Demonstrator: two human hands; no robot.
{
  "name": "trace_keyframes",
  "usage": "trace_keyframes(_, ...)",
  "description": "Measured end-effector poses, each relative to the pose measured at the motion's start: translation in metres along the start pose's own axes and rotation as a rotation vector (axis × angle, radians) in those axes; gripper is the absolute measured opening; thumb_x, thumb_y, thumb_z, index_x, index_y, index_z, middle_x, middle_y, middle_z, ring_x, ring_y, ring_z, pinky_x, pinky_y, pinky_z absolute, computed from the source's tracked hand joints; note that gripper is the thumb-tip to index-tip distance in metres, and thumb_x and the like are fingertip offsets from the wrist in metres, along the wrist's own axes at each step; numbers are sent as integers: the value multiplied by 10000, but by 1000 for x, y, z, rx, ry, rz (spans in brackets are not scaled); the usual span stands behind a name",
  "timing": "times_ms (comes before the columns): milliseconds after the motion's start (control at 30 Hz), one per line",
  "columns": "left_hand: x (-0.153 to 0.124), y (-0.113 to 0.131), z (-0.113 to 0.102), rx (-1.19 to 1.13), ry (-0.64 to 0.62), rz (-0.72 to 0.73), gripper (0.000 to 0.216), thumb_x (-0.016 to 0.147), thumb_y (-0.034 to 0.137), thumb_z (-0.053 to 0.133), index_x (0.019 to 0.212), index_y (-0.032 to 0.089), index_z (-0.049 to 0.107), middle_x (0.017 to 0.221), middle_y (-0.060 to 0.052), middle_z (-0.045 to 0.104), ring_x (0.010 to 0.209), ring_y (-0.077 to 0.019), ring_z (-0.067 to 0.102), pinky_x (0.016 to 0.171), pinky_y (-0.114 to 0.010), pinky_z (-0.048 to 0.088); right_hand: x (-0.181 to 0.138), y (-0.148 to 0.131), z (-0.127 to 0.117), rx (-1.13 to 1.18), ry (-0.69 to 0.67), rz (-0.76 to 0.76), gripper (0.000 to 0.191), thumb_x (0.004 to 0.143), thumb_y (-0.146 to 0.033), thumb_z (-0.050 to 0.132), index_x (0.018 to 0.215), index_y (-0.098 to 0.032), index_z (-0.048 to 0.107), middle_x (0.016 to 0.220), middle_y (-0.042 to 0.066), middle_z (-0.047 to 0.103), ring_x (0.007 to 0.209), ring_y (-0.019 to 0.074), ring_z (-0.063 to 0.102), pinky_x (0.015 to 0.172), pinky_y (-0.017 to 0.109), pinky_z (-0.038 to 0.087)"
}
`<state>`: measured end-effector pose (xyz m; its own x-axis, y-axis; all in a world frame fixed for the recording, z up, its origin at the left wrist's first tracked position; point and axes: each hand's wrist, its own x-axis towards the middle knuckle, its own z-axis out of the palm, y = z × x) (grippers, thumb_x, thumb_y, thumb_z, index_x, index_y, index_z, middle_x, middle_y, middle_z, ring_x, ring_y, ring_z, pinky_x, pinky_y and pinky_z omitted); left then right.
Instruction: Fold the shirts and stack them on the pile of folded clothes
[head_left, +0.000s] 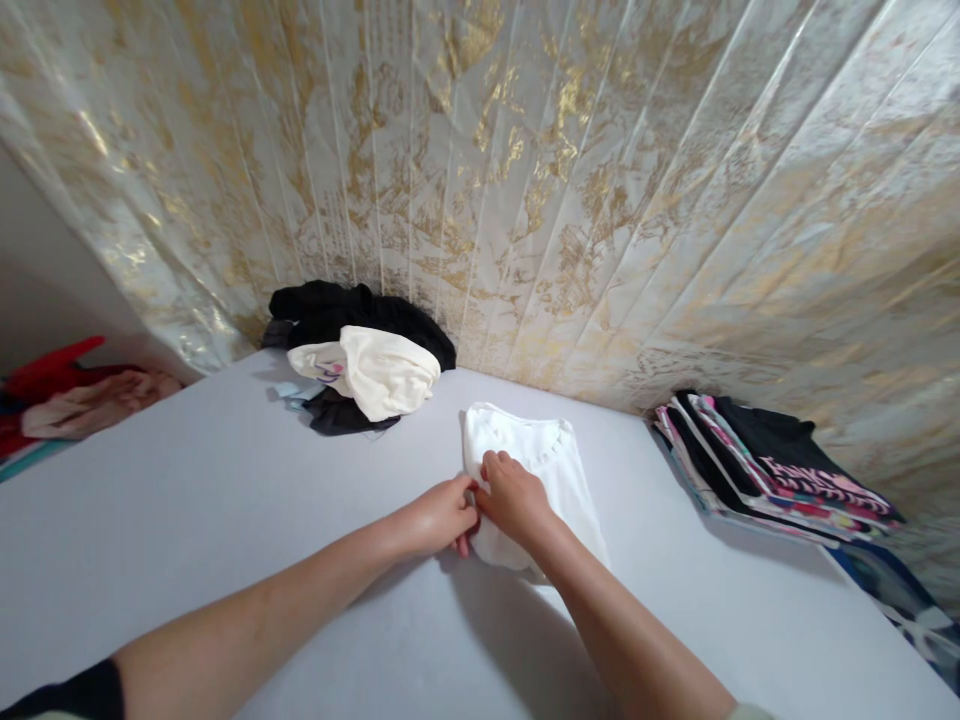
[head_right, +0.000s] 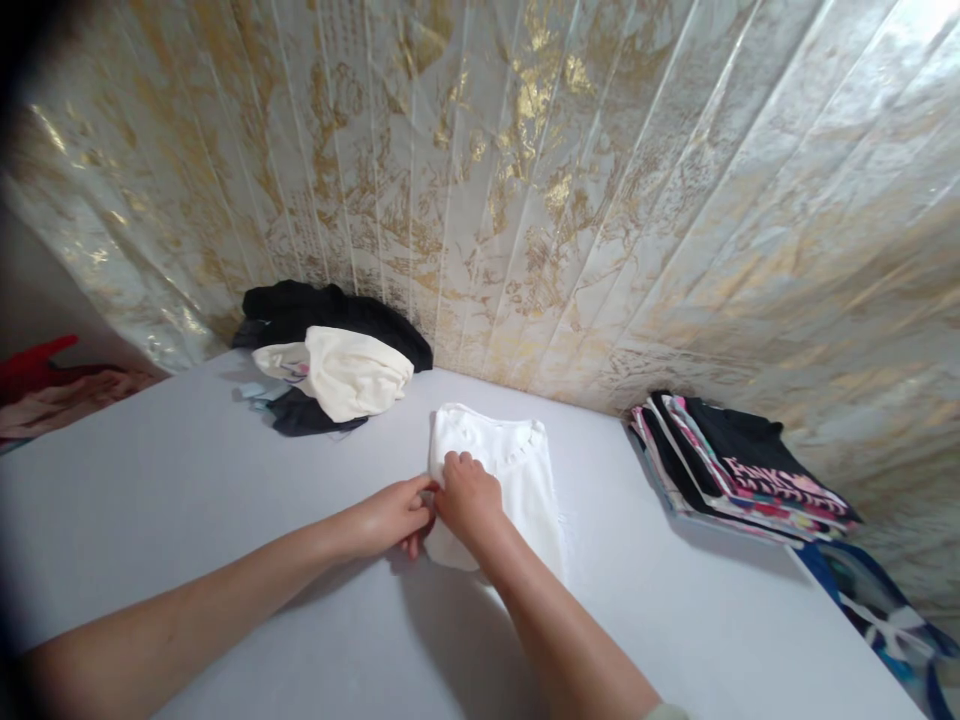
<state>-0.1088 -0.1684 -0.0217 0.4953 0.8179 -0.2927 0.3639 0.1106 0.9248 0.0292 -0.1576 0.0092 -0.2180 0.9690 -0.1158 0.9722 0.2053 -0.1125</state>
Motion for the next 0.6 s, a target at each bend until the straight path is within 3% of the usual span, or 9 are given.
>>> trace_keyframes(67, -3, 4, 4, 18, -58, -1, 260, 810, 272, 448, 1020, 150, 540, 611, 17, 617, 424, -110, 518, 423, -207, 360, -10, 13, -1, -47, -17, -87, 187, 835, -159, 507, 1012, -194, 552, 1046, 83, 590, 925, 208, 553, 680, 287, 341)
trace_keyframes(133, -4, 7, 1, 124, 0, 10, 239, 840, 321, 422, 918, 163, 583, 621, 13, 610, 405, -99, 475, 408, -209, 334, -21, 27, -2, -77, -41, -182, 210, 824, -93, 484, 975, -209, 572, 1015, 63, 586, 910, 189, 532, 694, 281, 320)
trace_keyframes(200, -2, 8, -6, 262, 190, 92, 230, 860, 317, 409, 825, 180, 591, 630, 15, 594, 455, -109, 491, 455, -224, 361, -34, 43, -2, -81, -60, -245, 227, 809, -47, 471, 907, -216, 587, 982, 48, 583, 906, 176, 511, 705, 276, 304)
trace_keyframes(300, 3, 4, -18, 459, 501, 299, 165, 857, 229, 430, 847, 191, 590, 804, -18, 623, 713, -155, 587, 660, -267, 444, -55, 70, 0, -56, -80, -269, 186, 805, -42, 492, 774, -199, 586, 953, 38, 580, 900, 166, 500, 733, 274, 299)
trace_keyframes(367, 6, -1, -21, 552, 588, 347, 173, 842, 159, 435, 910, 187, 593, 946, -49, 618, 867, -177, 594, 772, -289, 449, -69, 90, 2, -38, -70, -243, 178, 811, -53, 507, 719, -188, 578, 929, 31, 586, 878, 161, 500, 752, 276, 301)
trace_keyframes(500, 9, -10, -12, 634, 466, 327, 239, 817, 73, 433, 952, 177, 601, 981, -67, 612, 931, -187, 587, 838, -302, 450, -92, 127, -4, -79, -60, -87, 203, 813, -53, 492, 684, -179, 586, 847, 40, 596, 830, 171, 511, 749, 289, 305)
trace_keyframes(600, 9, -12, -1, 655, 353, 375, 265, 803, 46, 430, 930, 179, 621, 959, -59, 626, 946, -193, 576, 859, -315, 443, -103, 132, -16, -137, -48, 36, 216, 807, -36, 452, 719, -176, 591, 824, 54, 601, 815, 184, 530, 727, 299, 310)
